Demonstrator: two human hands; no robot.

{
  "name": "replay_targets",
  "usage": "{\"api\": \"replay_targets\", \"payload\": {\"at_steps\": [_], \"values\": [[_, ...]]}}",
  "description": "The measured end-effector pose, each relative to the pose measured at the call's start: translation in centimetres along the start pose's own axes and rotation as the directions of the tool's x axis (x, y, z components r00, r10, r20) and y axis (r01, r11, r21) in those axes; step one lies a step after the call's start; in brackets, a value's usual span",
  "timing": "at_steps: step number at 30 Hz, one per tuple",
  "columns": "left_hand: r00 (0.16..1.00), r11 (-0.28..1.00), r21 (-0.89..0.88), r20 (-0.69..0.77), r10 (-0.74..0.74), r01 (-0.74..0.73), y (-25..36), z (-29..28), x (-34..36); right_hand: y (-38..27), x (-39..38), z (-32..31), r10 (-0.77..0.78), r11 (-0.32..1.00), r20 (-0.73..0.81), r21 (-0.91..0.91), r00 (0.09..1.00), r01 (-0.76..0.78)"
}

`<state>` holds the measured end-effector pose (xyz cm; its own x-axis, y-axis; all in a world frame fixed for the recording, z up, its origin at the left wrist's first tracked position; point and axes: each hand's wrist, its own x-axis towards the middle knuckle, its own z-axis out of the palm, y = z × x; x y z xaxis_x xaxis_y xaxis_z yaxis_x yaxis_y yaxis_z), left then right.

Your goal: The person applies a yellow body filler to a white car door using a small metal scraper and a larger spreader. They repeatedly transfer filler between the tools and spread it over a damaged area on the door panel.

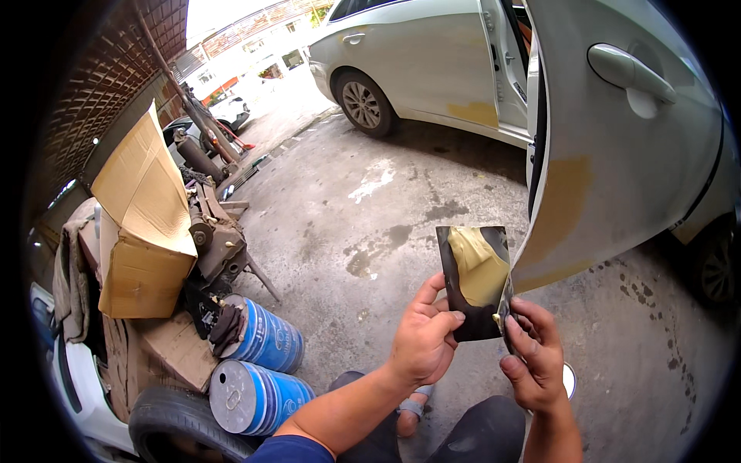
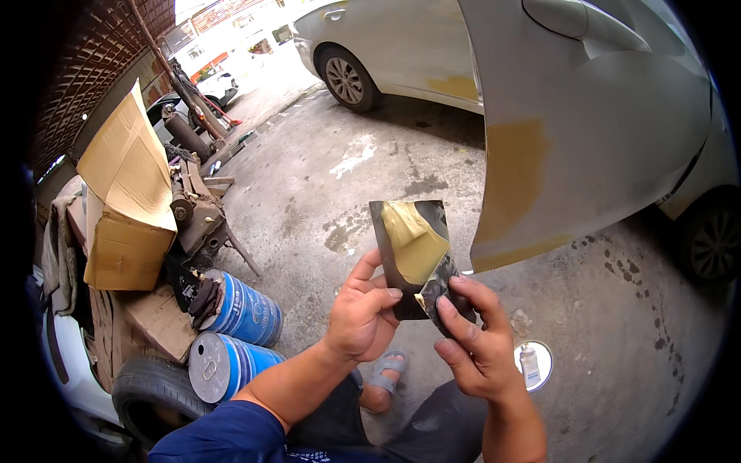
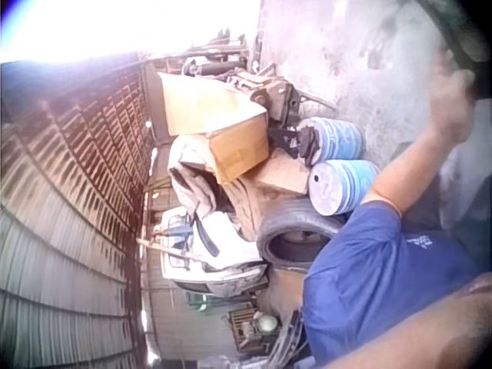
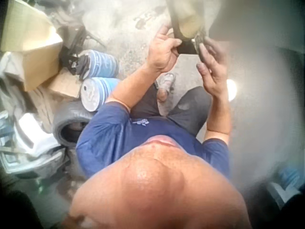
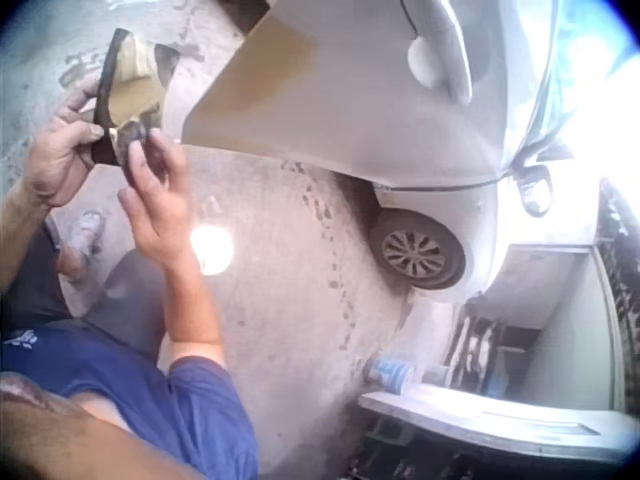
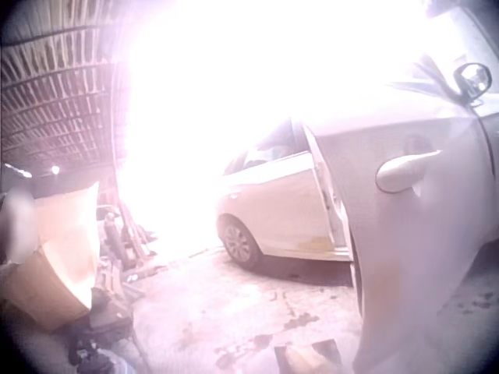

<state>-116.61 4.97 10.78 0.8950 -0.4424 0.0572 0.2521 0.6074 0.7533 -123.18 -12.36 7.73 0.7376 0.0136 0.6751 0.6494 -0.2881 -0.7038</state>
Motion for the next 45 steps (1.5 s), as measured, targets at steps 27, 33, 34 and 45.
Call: {"api": "replay_targets", "payload": {"at_steps": [27,33,34,45], "values": [[0.874,0.866,-0.122,0.033,-0.484,0.484,-3.1,-2.0,-2.1,6.8,-8.4,-0.2,0.499,0.135,0.351,0.872,0.792,-0.471],[0.975,0.975,-0.006,0.023,-0.221,0.221,-2.8,-1.5,-2.6,7.6,-9.6,-2.8,0.722,0.250,0.093,0.889,0.685,-0.384],[0.993,0.993,0.032,0.030,-0.111,0.110,-2.9,-1.5,-2.6,6.8,-9.8,-2.9,0.685,0.303,0.075,0.875,0.724,-0.377],[0.943,0.781,0.616,0.310,-0.122,-0.102,-4.6,-1.4,-2.7,3.2,-6.2,-2.7,0.651,0.543,0.098,0.634,0.753,-0.551]]}}
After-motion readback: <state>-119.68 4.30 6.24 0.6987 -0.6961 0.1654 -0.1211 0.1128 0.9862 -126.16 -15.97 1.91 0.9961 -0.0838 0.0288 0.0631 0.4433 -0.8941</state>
